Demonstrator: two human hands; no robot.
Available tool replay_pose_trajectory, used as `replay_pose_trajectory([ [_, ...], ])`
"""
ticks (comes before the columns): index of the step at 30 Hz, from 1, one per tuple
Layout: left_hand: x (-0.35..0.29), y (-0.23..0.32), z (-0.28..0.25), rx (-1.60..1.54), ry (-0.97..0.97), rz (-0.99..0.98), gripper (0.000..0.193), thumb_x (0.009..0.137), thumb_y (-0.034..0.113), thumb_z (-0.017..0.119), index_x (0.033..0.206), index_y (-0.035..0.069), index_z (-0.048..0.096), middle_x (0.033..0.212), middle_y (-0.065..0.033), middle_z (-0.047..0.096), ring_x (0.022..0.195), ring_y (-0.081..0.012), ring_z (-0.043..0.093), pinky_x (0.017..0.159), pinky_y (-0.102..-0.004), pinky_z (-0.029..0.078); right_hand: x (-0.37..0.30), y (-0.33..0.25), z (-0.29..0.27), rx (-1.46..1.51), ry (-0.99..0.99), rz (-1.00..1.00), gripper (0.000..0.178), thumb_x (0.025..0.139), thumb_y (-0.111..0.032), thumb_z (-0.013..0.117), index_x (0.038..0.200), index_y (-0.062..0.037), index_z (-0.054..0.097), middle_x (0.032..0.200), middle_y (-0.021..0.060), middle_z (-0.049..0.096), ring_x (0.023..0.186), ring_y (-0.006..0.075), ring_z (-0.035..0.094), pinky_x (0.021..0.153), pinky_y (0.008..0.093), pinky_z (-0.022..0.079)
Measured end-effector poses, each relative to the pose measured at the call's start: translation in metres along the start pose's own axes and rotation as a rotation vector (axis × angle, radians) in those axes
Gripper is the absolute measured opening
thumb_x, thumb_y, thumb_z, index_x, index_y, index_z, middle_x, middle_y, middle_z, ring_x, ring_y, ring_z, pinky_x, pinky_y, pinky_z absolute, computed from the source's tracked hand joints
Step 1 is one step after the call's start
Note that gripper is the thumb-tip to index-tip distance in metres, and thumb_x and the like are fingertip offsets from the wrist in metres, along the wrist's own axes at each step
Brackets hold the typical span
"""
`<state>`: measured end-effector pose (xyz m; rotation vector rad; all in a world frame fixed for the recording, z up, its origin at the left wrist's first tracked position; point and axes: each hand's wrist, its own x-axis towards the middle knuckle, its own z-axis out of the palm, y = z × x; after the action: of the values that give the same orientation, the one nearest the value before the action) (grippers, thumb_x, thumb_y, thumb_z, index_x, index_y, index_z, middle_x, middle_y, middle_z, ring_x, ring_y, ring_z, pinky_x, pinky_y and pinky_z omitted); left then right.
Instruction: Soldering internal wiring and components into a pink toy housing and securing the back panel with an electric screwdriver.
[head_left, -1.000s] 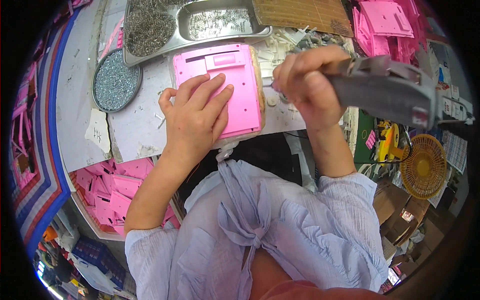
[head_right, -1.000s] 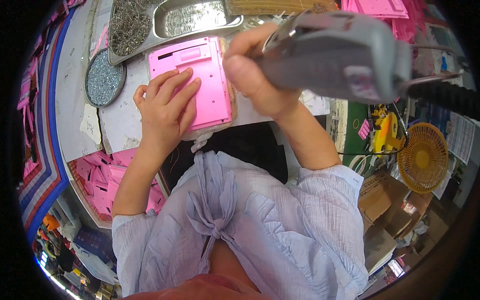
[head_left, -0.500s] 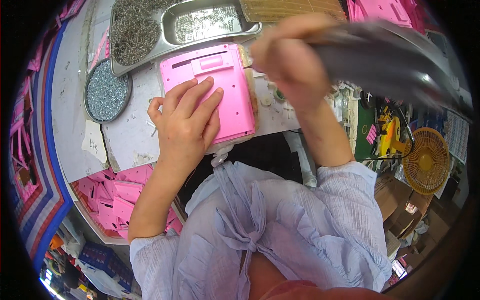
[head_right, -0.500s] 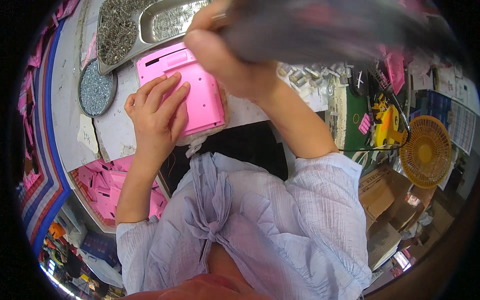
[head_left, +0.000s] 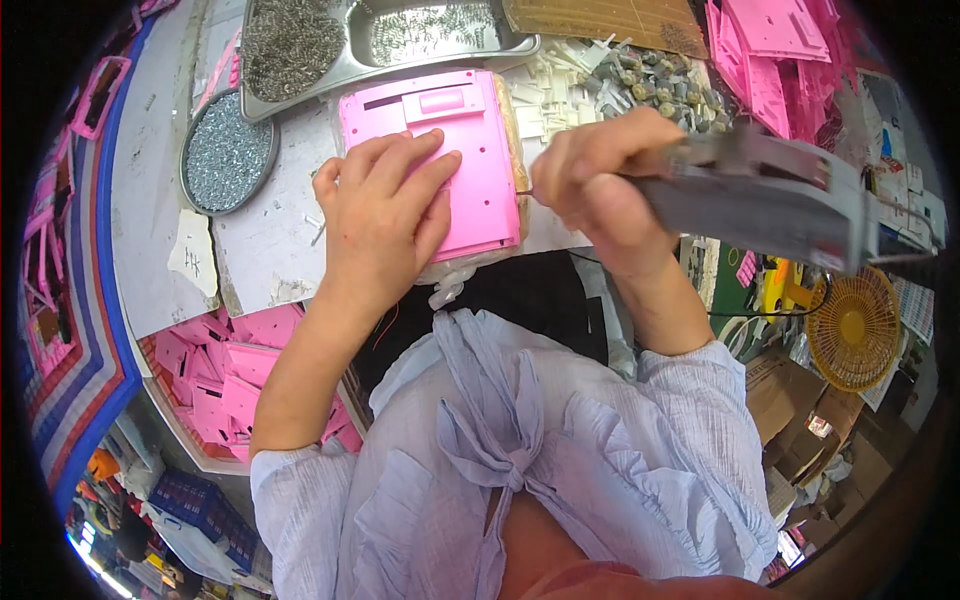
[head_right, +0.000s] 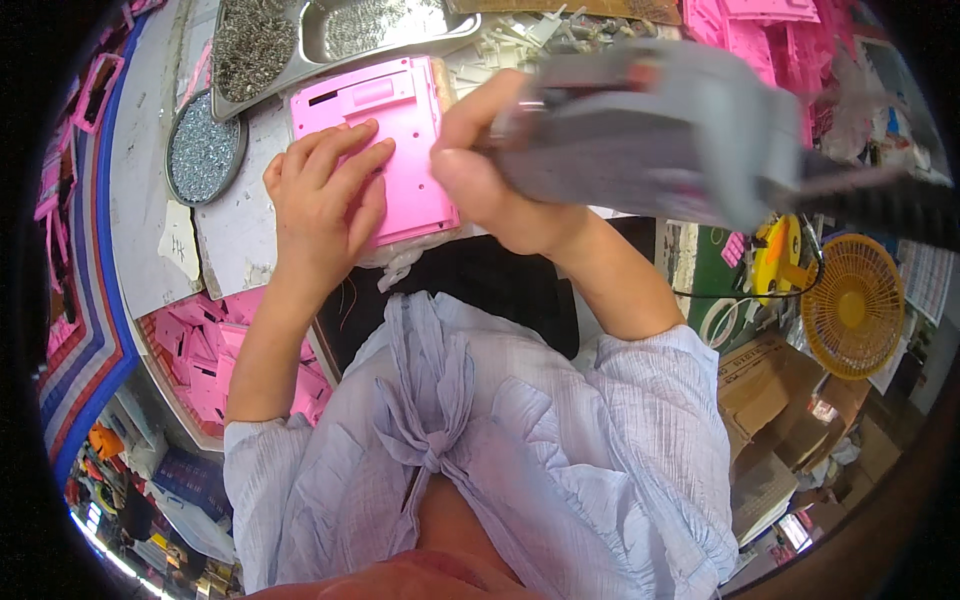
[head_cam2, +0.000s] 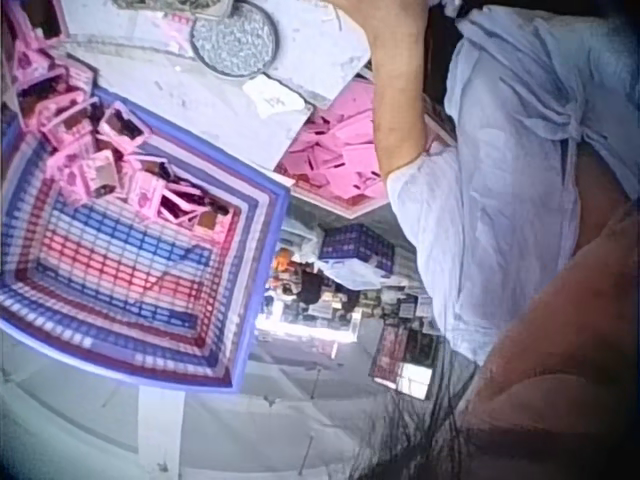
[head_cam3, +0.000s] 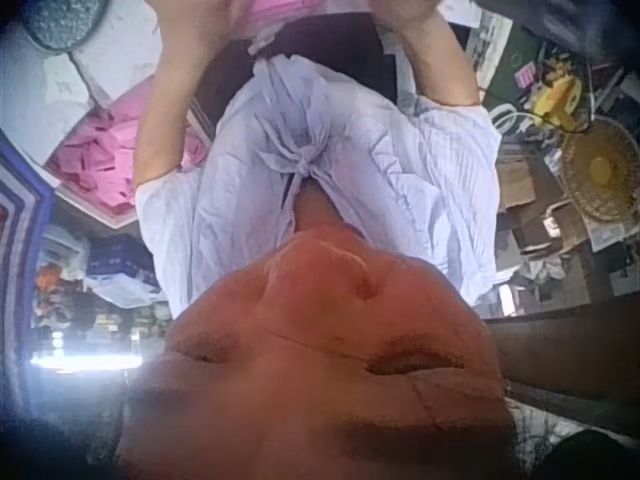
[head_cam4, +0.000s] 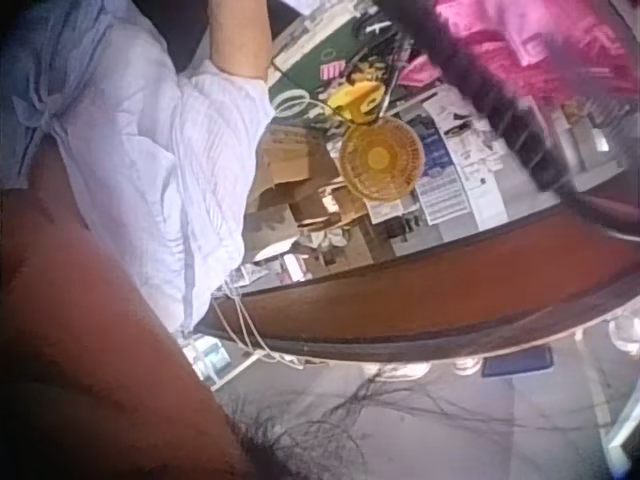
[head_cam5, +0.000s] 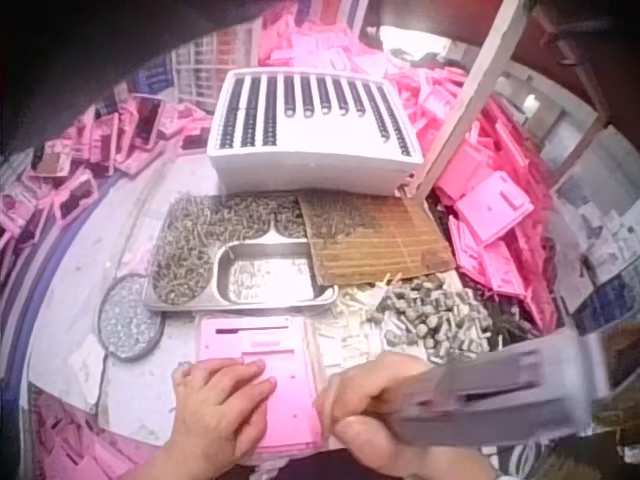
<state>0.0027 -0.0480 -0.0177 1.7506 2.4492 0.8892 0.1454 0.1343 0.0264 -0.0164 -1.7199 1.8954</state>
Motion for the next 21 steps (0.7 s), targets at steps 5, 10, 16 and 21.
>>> replay_pose_trajectory([
  [5,0.040,-0.035,-0.008,0.137,0.193,0.002,0.035,0.082,0.028,0.077,0.113,0.013,0.073,0.132,-0.0108,0.064,0.129,-0.0291,0.054,0.107,-0.0558,0.033,0.019,-0.036,0.017,0.183,0.004,-0.035,0.026,0.092,-0.019,0.067,0.109,-0.0014,0.057,0.078,0.0078,0.059,0.064,0.0148,0.055,0.060,0.0296,0.046],
  [10,-0.021,-0.032,-0.067,-0.072,0.285,0.077,0.041,0.081,0.022,0.081,0.113,0.004,0.064,0.140,-0.0184,0.059,0.132,-0.0369,0.055,0.106,-0.0530,0.046,0.049,-0.053,-0.019,0.247,-0.274,-0.187,0.029,0.096,-0.029,0.057,0.115,-0.0074,0.058,0.067,-0.0037,0.054,0.057,0.0110,0.049,0.058,0.0295,0.038],
  [16,-0.360,-0.079,-0.058,-0.150,0.901,-1.190,0.030,0.094,0.017,0.071,0.114,-0.001,0.058,0.108,-0.0110,0.064,0.099,-0.0171,0.062,0.085,-0.0323,0.052,0.050,-0.050,-0.021,0.264,-0.283,-0.131,0.028,0.098,-0.030,0.059,0.117,-0.0097,0.059,0.064,-0.0082,0.052,0.056,0.0070,0.048,0.060,0.0260,0.035],
  [21,-0.576,-0.133,-0.061,-0.107,1.458,-1.766,0.043,0.093,0.035,0.075,0.107,-0.003,0.060,0.098,-0.0089,0.061,0.081,-0.0202,0.057,0.074,-0.0346,0.048,0.076,-0.023,0.015,0.412,-0.316,-0.038,0.025,0.100,-0.026,0.056,0.117,-0.0077,0.059,0.062,-0.0071,0.047,0.055,0.0072,0.045,0.059,0.0271,0.034],
])
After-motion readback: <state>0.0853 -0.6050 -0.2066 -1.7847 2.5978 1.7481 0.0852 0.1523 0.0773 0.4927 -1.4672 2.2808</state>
